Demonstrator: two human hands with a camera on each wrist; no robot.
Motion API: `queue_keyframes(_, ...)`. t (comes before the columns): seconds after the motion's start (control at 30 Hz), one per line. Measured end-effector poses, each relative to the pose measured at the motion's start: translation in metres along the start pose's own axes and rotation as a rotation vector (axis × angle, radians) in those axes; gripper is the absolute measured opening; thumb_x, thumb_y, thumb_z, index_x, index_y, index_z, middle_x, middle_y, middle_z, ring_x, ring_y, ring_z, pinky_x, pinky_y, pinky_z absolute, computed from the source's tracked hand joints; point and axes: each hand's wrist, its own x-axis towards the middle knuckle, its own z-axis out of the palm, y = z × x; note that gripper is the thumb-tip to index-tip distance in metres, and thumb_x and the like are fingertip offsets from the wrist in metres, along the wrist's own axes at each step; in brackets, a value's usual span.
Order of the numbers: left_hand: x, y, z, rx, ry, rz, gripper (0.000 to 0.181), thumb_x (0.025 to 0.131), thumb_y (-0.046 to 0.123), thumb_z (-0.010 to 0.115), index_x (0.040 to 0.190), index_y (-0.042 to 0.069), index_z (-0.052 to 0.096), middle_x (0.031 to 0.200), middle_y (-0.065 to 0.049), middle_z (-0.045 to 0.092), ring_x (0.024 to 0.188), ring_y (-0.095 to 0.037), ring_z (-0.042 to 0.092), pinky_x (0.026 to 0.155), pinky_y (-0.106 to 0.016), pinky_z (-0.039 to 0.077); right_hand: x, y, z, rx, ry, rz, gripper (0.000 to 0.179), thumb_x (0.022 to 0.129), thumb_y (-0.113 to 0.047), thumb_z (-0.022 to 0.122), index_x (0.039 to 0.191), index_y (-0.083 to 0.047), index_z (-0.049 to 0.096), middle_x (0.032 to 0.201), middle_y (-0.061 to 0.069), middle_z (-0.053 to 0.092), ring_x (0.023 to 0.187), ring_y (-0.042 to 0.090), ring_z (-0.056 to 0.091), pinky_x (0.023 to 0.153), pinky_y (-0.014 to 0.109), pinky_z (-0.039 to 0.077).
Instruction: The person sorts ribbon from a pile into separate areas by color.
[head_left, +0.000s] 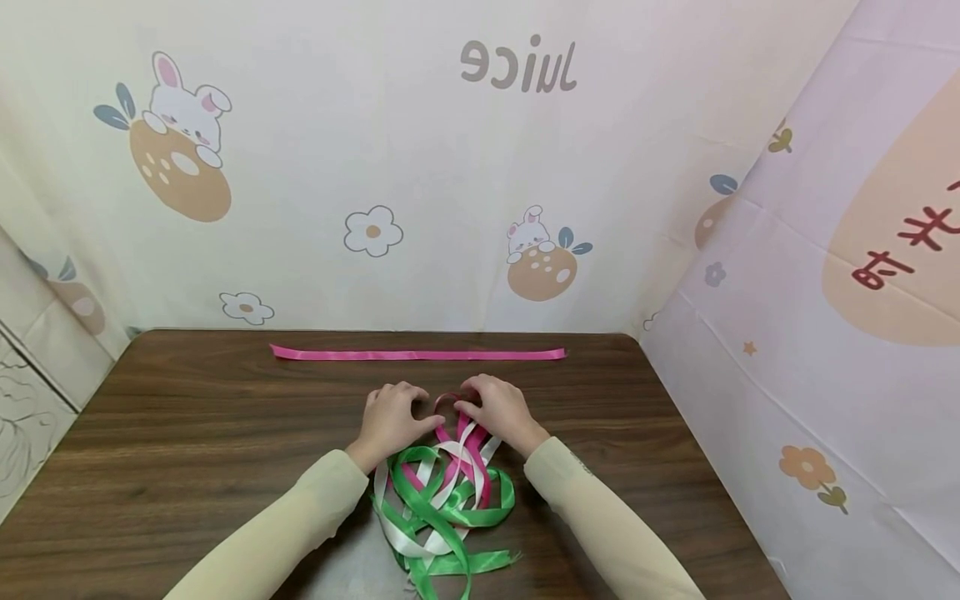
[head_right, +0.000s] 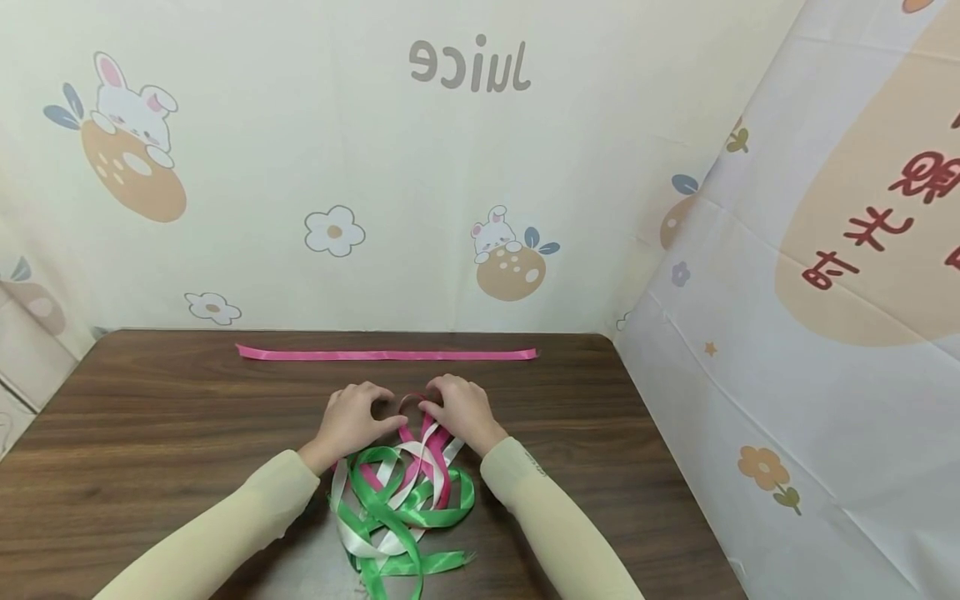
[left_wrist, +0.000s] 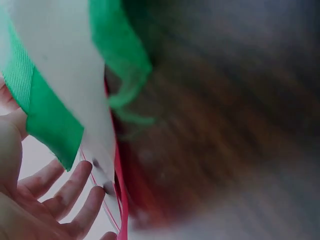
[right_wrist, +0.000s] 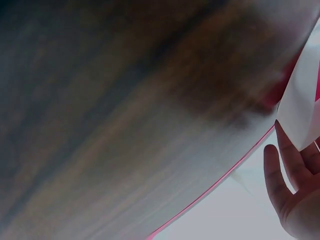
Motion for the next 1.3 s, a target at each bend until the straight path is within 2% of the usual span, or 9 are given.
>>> queue_keyframes(0.4, -0.001, 0.006, 0.000, 0.039, -0.016, -0.005, 0.023, 0.085, 0.035, 0.085, 0.094, 0.015, 0.081, 0.110, -0.007, 0.070, 0.108, -0.034, 0.060, 0.107, -0.061, 0.040, 0.000, -0.004, 0.000, -0.055, -0.023, -0.029, 0.020, 0.094, -0.033, 0.076, 0.103, -0.015, 0.078, 0.100, 0.000, 0.075, 0.090, 0.017, 0.071, 0.082, 0.039, 0.060)
queue_keyframes(0.53, -0.002, 0.005, 0.000, 0.062, -0.011, 0.005, 0.011, 0.087, 0.026, 0.083, 0.085, 0.015, 0.081, 0.111, -0.007, 0.071, 0.109, -0.034, 0.060, 0.108, -0.062, 0.040, -0.001, -0.005, -0.001, -0.053, -0.013, -0.036, 0.014, 0.094, -0.027, 0.076, 0.099, -0.015, 0.079, 0.098, 0.001, 0.074, 0.090, 0.018, 0.071, 0.083, 0.041, 0.059)
queue_keyframes(0.67, -0.001, 0.003, 0.000, 0.060, 0.005, 0.003, 0.007, 0.087, 0.021, 0.079, 0.083, 0.015, 0.080, 0.112, -0.007, 0.073, 0.109, -0.034, 0.062, 0.110, -0.063, 0.039, -0.002, -0.005, -0.001, -0.048, 0.007, -0.031, 0.011, 0.094, -0.025, 0.076, 0.097, -0.015, 0.078, 0.098, 0.000, 0.075, 0.089, 0.018, 0.071, 0.083, 0.041, 0.059)
queue_keyframes(1.03, 0.002, 0.003, -0.002, 0.026, 0.098, 0.015, 0.008, 0.085, 0.022, 0.078, 0.081, 0.016, 0.073, 0.099, -0.005, 0.074, 0.097, -0.032, 0.067, 0.101, -0.059, 0.046, -0.005, 0.000, -0.007, -0.038, 0.067, -0.036, 0.007, 0.093, -0.021, 0.076, 0.097, -0.016, 0.076, 0.097, 0.000, 0.075, 0.083, 0.015, 0.068, 0.077, 0.037, 0.059)
queue_keyframes(1.3, 0.004, 0.004, -0.011, 0.001, 0.210, 0.065, 0.009, 0.082, 0.019, 0.079, 0.082, 0.016, 0.071, 0.095, -0.003, 0.076, 0.093, -0.029, 0.069, 0.106, -0.059, 0.047, -0.010, -0.002, -0.025, -0.001, 0.155, -0.068, 0.003, 0.091, -0.017, 0.077, 0.093, -0.017, 0.074, 0.090, -0.002, 0.073, 0.080, 0.013, 0.068, 0.071, 0.035, 0.057)
